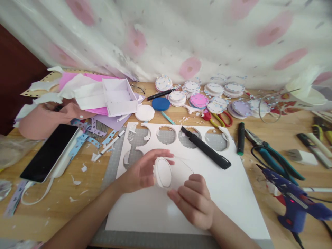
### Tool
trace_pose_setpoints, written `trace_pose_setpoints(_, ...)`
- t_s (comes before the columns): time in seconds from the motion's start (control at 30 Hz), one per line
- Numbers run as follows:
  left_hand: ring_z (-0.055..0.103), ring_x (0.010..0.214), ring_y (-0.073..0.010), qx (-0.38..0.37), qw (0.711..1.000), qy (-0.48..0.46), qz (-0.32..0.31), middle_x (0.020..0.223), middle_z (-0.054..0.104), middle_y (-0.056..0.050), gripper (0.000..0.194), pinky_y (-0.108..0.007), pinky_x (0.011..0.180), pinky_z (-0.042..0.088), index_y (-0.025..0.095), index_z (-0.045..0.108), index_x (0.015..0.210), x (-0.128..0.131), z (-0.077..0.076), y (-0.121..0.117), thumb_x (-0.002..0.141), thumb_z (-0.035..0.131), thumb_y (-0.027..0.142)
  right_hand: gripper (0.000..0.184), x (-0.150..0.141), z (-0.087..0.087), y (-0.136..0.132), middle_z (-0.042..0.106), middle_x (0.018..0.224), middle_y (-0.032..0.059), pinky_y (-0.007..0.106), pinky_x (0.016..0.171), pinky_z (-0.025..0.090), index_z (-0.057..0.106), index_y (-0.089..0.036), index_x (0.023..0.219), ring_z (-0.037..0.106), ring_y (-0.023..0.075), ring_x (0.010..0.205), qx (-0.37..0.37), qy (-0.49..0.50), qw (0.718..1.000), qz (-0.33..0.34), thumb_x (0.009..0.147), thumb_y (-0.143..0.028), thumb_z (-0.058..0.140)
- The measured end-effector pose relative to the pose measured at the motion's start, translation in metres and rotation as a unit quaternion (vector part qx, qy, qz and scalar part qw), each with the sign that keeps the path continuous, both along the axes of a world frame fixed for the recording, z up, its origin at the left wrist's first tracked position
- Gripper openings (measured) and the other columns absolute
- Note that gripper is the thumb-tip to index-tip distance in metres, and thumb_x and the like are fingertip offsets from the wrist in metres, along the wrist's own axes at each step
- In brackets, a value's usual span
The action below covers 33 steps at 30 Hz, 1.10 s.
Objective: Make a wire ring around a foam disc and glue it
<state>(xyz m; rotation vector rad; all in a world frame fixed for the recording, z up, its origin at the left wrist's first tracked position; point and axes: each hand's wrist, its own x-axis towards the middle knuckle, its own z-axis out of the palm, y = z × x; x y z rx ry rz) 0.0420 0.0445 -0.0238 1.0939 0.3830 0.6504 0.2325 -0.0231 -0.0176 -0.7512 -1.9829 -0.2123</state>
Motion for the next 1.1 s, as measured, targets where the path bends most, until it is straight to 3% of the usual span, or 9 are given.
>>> trace_pose_setpoints(0.13, 0.054, 0.117, -0.0316, -0.053, 0.996, -0.004, -0.066, 0.131, 0.050, -0.017, 0.069, -0.041, 0.093, 0.045, 0.023, 0.044, 0.133, 0.000, 0.010, -0.007, 0.074, 0.073, 0.046, 0.017, -0.006, 0.001, -0.003, 0.057, 0.083, 0.0018, 0.031, 0.058, 0.040, 0.062, -0.018, 0.069, 0.049, 0.0131, 0.071, 0.019, -0.004, 1.000, -0.006, 0.075, -0.002, 0.067)
trace_pose_setpoints(0.43, 0.062, 0.095, -0.0226, -0.087, 0.994, -0.012, -0.068, 0.112, 0.058, -0.012, 0.055, -0.031, 0.079, 0.050, 0.018, 0.052, 0.116, -0.001, 0.018, -0.004, 0.071, 0.076, 0.039, 0.020, -0.003, 0.006, 0.002, 0.062, 0.074, 0.0004, 0.031, 0.058, 0.040, 0.068, -0.021, 0.074, 0.050, 0.0131, 0.070, -0.013, -0.026, 1.000, -0.003, 0.076, -0.002, 0.065)
trace_pose_setpoints(0.73, 0.061, 0.099, -0.0230, -0.005, 0.998, -0.009, -0.065, 0.117, 0.056, -0.014, 0.059, -0.033, 0.082, 0.050, 0.020, 0.050, 0.123, -0.005, 0.009, -0.002, 0.071, 0.076, 0.030, 0.020, -0.005, 0.003, 0.002, 0.063, 0.066, -0.0033, 0.030, 0.061, 0.040, 0.067, -0.022, 0.078, 0.051, 0.0106, 0.065, -0.037, -0.021, 0.999, -0.029, 0.083, -0.004, 0.059)
trace_pose_setpoints(0.9, 0.060, 0.107, -0.0245, -0.002, 1.000, -0.018, -0.009, 0.125, 0.053, -0.012, 0.064, -0.034, 0.086, 0.050, 0.024, 0.050, 0.123, -0.004, 0.006, -0.003, 0.067, 0.080, 0.025, 0.017, -0.002, -0.006, 0.000, 0.062, 0.068, -0.0004, 0.032, 0.062, 0.038, 0.066, -0.019, 0.087, 0.051, 0.0136, 0.068, -0.053, -0.013, 0.998, -0.027, 0.081, -0.005, 0.058)
trace_pose_setpoints(1.0, 0.061, 0.108, -0.0260, -0.010, 1.000, -0.025, 0.002, 0.127, 0.054, -0.013, 0.067, -0.035, 0.086, 0.050, 0.025, 0.050, 0.123, -0.003, 0.005, -0.003, 0.065, 0.083, 0.029, 0.017, -0.002, -0.004, 0.001, 0.062, 0.069, 0.0003, 0.033, 0.063, 0.039, 0.064, -0.019, 0.088, 0.051, 0.0147, 0.068, -0.070, 0.015, 0.997, -0.038, 0.079, -0.006, 0.059)
trace_pose_setpoints(1.1, 0.061, 0.110, -0.0276, -0.033, 0.999, -0.032, 0.002, 0.129, 0.053, -0.016, 0.059, -0.035, 0.086, 0.050, 0.023, 0.050, 0.123, -0.001, 0.007, -0.003, 0.072, 0.077, 0.039, 0.017, -0.003, -0.001, 0.002, 0.061, 0.069, 0.0011, 0.034, 0.067, 0.040, 0.063, -0.018, 0.087, 0.050, 0.0153, 0.069, -0.070, 0.024, 0.997, -0.031, 0.076, -0.006, 0.058)
